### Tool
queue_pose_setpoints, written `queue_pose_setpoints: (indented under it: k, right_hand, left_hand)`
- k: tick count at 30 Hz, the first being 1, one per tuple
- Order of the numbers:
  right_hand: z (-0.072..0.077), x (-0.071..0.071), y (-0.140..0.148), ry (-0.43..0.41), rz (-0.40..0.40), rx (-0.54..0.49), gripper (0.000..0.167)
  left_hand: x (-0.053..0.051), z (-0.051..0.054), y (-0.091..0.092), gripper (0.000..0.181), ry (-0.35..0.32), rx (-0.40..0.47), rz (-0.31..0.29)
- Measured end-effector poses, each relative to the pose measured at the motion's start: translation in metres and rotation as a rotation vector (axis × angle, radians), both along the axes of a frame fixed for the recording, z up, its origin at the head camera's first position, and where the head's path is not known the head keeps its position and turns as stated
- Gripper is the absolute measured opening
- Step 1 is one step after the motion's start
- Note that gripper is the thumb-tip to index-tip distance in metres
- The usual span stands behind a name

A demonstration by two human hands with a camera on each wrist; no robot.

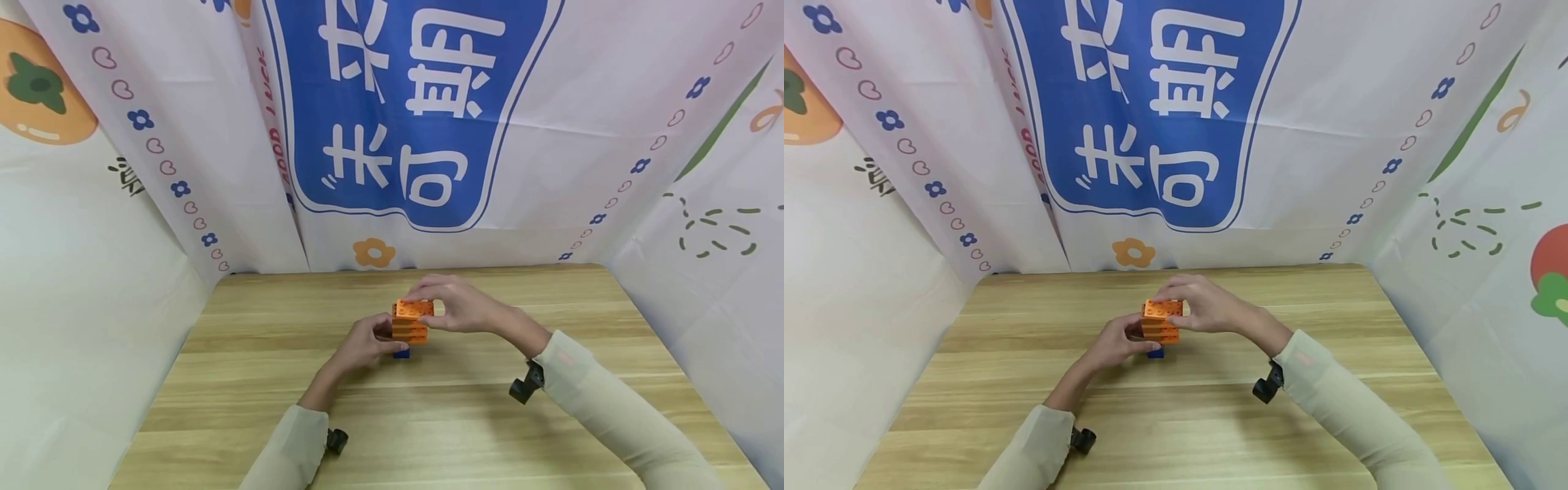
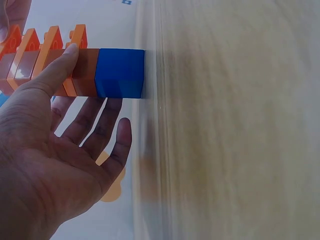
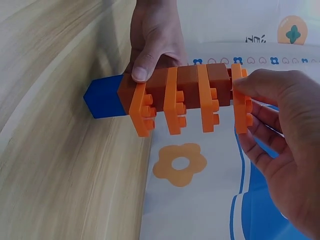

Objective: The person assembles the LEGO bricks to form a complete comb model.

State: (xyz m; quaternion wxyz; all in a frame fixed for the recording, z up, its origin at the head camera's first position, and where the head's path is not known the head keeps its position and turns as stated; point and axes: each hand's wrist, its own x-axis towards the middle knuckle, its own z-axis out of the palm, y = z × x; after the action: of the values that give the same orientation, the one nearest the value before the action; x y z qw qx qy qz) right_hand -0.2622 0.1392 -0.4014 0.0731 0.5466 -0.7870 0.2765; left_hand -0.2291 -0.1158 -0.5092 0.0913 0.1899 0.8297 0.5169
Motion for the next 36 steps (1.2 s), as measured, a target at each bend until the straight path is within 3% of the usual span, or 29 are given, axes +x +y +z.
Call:
queue_pose_setpoints:
  k: [17, 36]
  right_hand:
    - [0.005, -0.002, -0.010, -0.070, -0.012, 0.063, 0.033]
    - [0.007, 0.000, -0.015, -0.156, -0.061, 0.044, 0.026]
  left_hand:
    - [0.001, -0.003, 0.001, 0.028, 0.000, 0.006, -0.004]
    - [-0.001, -0.002, 0.000, 0.025, 0.008, 0.012, -0.005]
